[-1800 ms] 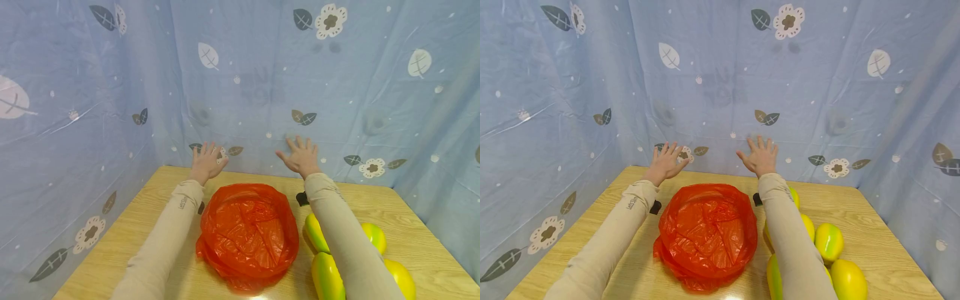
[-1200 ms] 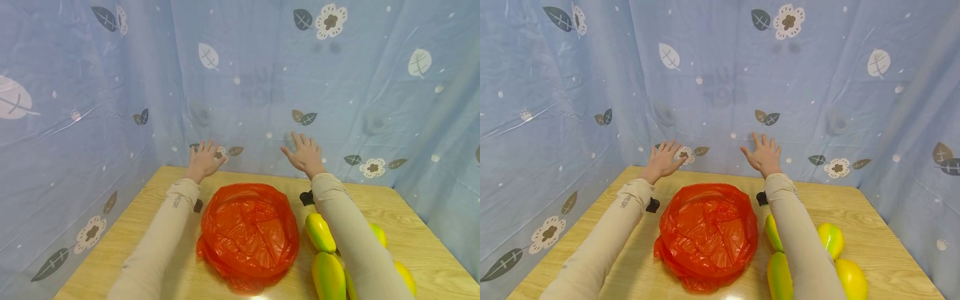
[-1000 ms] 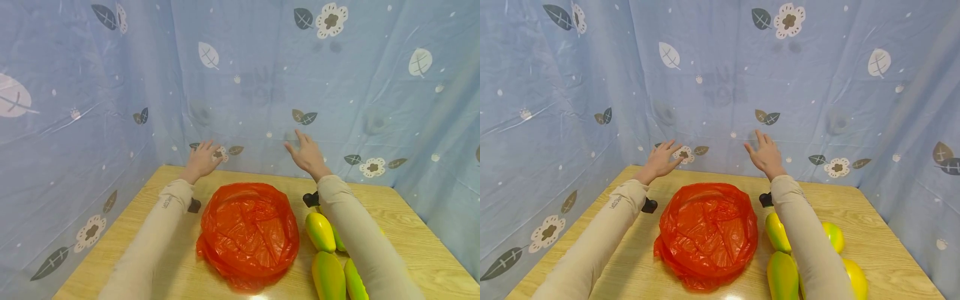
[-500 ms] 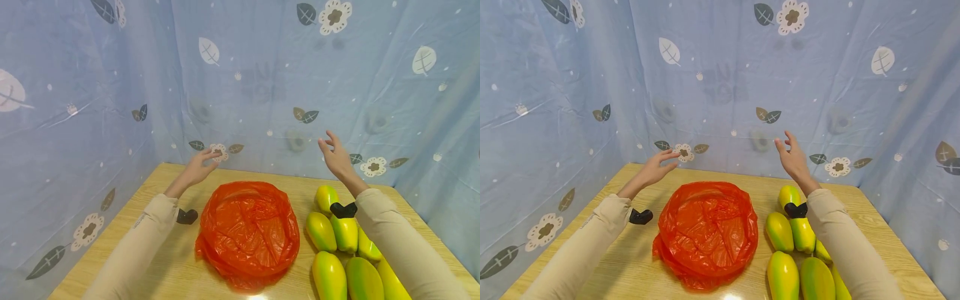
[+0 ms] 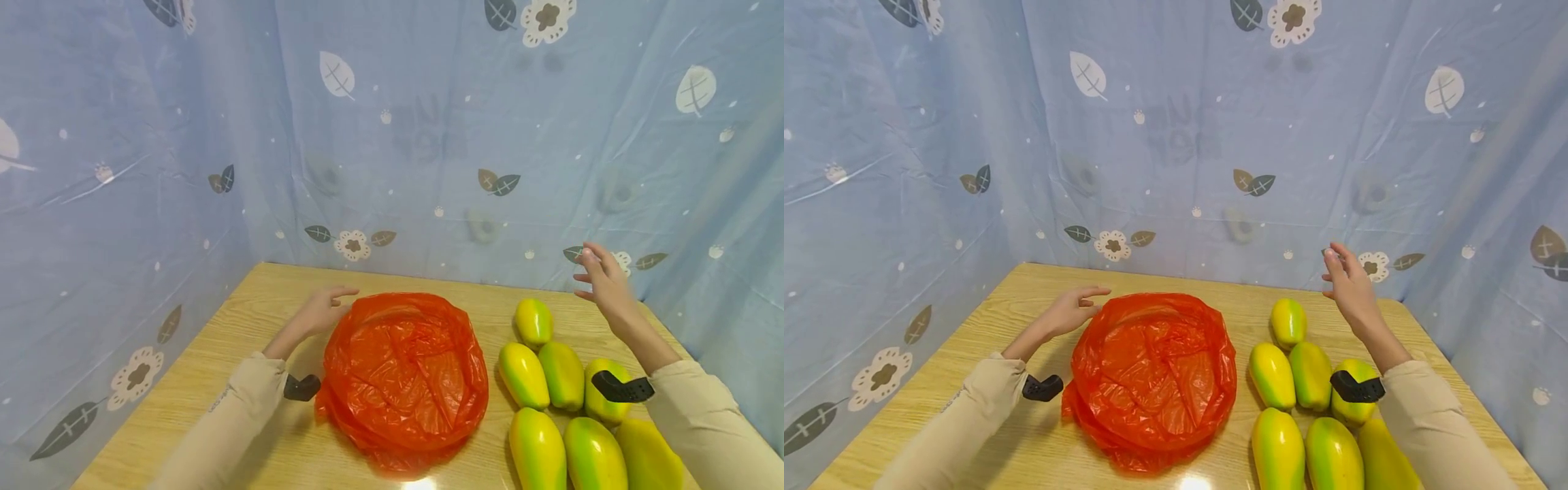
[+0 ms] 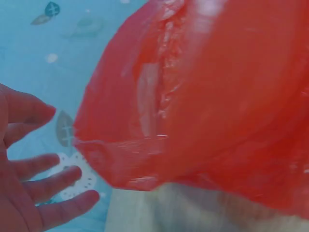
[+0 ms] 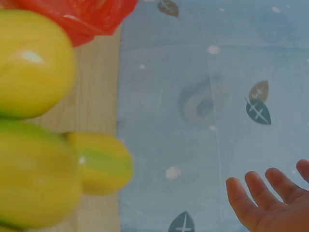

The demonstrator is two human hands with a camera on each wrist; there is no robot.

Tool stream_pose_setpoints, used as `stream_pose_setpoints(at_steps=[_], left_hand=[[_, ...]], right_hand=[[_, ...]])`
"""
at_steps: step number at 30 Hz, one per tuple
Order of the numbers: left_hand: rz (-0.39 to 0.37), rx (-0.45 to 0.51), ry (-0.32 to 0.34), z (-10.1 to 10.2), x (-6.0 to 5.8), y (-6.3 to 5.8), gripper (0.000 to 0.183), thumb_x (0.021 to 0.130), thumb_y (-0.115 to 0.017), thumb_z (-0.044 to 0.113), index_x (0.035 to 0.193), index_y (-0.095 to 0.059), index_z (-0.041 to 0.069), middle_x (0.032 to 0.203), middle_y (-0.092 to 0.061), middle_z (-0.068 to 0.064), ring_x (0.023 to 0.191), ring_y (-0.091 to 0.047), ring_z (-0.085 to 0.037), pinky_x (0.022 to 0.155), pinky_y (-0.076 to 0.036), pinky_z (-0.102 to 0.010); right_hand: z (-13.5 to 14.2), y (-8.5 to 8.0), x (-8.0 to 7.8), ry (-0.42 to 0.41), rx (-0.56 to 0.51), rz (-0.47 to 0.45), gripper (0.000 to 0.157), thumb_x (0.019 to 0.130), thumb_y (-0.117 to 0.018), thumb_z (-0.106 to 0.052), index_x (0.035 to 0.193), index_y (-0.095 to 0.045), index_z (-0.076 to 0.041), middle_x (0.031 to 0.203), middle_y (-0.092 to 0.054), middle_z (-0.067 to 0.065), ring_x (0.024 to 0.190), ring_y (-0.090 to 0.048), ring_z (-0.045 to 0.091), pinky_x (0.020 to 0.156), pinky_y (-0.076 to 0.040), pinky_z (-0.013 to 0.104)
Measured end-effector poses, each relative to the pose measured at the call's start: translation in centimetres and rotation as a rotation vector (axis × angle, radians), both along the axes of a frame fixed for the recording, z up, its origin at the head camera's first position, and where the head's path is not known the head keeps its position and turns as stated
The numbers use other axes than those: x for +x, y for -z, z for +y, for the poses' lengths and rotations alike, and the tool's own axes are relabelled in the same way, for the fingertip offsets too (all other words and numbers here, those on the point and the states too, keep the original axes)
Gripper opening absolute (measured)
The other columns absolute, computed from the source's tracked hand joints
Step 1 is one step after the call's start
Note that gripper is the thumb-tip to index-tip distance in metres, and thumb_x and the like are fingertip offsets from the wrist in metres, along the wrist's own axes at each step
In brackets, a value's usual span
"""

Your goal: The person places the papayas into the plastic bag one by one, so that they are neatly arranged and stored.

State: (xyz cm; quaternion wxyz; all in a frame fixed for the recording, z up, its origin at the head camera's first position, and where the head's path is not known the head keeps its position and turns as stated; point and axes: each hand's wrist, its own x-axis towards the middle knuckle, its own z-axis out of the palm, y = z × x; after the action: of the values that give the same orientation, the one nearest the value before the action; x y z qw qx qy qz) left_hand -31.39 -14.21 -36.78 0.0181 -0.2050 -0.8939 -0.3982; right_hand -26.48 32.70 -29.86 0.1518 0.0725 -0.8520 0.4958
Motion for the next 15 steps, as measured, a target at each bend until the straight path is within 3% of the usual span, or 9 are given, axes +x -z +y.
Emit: stream_pose_setpoints(at_steps=[2,4,7,9,11,13,15], left_hand=[[-0.028,0.013,-0.006,0.1,0.2,0.6,0.039,0.091,-0.053,0.002,0.130,-0.056,0.000,0.139,-0.043,-0.027,0.115,-0.050,-0.048,0.088,-0.050,-0.048],[-0.055,0.040,0.001,0.2,0.3,1.1,0.040,0.090,-0.053,0.000,0.130,-0.056,-0.001,0.137,-0.045,-0.028,0.113,-0.052,-0.047,0.079,-0.053,-0.042],[-0.089,0.071,-0.003,0.4,0.4,1.5,0.039,0.090,-0.052,-0.002,0.128,-0.057,-0.002,0.136,-0.044,-0.030,0.111,-0.055,-0.044,0.060,-0.051,-0.029],[-0.094,0.065,-0.016,0.6,0.4,1.7,0.039,0.090,-0.051,-0.003,0.128,-0.058,-0.001,0.135,-0.046,-0.029,0.096,-0.063,-0.036,0.051,-0.044,-0.023],[-0.083,0.043,-0.035,0.8,0.2,1.8,0.040,0.089,-0.051,-0.003,0.128,-0.059,0.001,0.133,-0.049,-0.027,0.077,-0.063,-0.024,0.045,-0.037,-0.021],[-0.064,0.025,-0.041,0.9,0.2,1.9,0.041,0.088,-0.050,-0.004,0.128,-0.060,0.001,0.128,-0.054,-0.026,0.056,-0.048,-0.014,0.042,-0.031,-0.020],[-0.049,0.015,-0.041,1.0,0.1,1.9,0.043,0.087,-0.048,-0.006,0.128,-0.059,0.001,0.125,-0.056,-0.025,0.049,-0.038,-0.010,0.041,-0.029,-0.019]], right_hand=[[1.0,0.6,0.9,-0.025,-0.016,-0.020,0.065,0.102,-0.025,-0.042,0.152,-0.009,-0.003,0.140,-0.025,0.035,0.091,-0.048,-0.006,0.069,-0.050,0.012],[2.1,1.3,1.8,-0.066,-0.061,-0.047,0.064,0.103,-0.025,-0.042,0.153,-0.009,-0.006,0.137,-0.034,0.024,0.092,-0.051,-0.007,0.071,-0.051,0.014],[3.6,2.2,2.9,-0.170,-0.235,-0.071,0.056,0.103,-0.027,-0.037,0.153,-0.018,-0.013,0.126,-0.046,0.001,0.094,-0.056,-0.004,0.073,-0.052,0.017],[4.4,2.7,3.7,-0.248,-0.389,-0.085,0.045,0.104,-0.029,-0.032,0.147,-0.029,-0.020,0.118,-0.050,-0.012,0.096,-0.059,0.000,0.074,-0.053,0.019],[5.2,3.3,4.4,-0.332,-0.525,-0.092,0.036,0.104,-0.028,-0.027,0.138,-0.040,-0.023,0.117,-0.055,-0.012,0.097,-0.061,0.004,0.075,-0.054,0.022],[5.9,3.9,5.1,-0.406,-0.612,-0.100,0.035,0.105,-0.026,-0.024,0.132,-0.048,-0.022,0.118,-0.059,-0.008,0.099,-0.062,0.008,0.078,-0.054,0.025],[6.6,4.4,5.8,-0.453,-0.668,-0.107,0.038,0.105,-0.024,-0.021,0.130,-0.053,-0.021,0.118,-0.061,-0.006,0.100,-0.062,0.010,0.078,-0.054,0.027]])
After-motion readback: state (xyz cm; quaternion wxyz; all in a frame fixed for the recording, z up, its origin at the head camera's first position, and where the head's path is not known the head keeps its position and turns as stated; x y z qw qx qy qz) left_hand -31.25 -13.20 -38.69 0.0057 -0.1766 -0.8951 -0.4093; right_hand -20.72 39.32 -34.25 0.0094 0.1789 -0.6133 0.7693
